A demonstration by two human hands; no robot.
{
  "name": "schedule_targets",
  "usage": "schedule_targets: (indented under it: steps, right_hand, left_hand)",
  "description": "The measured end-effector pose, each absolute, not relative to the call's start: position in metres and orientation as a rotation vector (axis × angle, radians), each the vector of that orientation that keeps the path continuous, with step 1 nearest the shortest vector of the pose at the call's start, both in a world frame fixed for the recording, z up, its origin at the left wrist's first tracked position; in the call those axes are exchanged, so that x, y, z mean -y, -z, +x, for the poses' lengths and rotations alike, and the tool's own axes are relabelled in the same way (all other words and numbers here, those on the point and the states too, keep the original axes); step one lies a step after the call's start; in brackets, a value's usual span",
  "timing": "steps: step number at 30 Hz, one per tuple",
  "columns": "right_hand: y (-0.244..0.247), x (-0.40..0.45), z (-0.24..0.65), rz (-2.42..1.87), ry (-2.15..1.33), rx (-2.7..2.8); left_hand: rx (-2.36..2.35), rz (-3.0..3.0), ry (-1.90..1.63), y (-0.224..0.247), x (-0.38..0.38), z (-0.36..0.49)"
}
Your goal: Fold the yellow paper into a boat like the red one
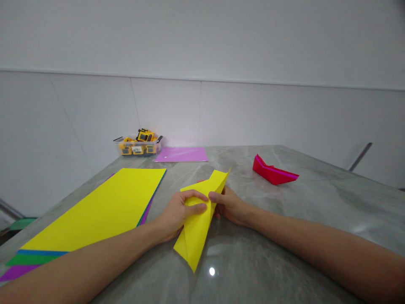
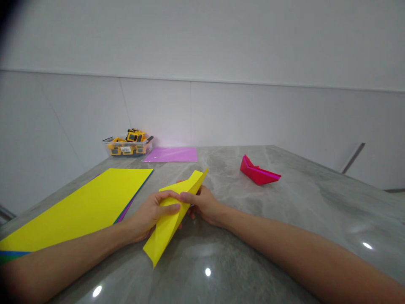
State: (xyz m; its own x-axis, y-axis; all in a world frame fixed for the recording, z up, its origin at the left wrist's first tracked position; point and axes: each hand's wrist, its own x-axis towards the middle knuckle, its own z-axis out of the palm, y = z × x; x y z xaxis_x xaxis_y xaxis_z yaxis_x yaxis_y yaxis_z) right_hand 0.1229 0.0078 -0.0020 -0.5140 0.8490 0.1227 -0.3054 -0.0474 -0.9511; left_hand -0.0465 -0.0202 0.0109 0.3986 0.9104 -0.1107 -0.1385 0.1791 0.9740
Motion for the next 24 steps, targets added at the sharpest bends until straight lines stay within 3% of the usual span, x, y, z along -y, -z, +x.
schedule_targets:
  steps: [5, 10, 14, 17, 21, 24]
  right_hand:
    - [0.004, -0.009, 0.120, -0.749, -1.560, 1.415]
    - [0.010, -0.015, 0.120, -0.839, -1.406, 1.426]
    - [0.001, -0.025, 0.137, -1.045, -0.539, 1.520]
    - [-0.005, -0.029, 0.151, -0.950, 0.170, 1.932]
    - [-0.006, -0.020, 0.149, -0.603, 0.401, 2.556]
    - [-0.010, -0.005, 0.137, -0.782, 0.528, 2.687]
  left_hand:
    - [-0.714, 1.051, -0.954, -0.009, 0.021, -0.042]
    - [-0.974, 1.078, -0.945, -0.014, 0.015, -0.046]
    - [-1.053, 1.063, -0.838, -0.020, -0.001, -0.062]
    - [-1.085, 1.132, -0.725, -0.028, -0.013, -0.075]
    - [-1.216, 1.458, -0.521, -0.040, -0.018, -0.082]
    - [-1.416, 2.003, -0.511, -0.053, -0.011, -0.080]
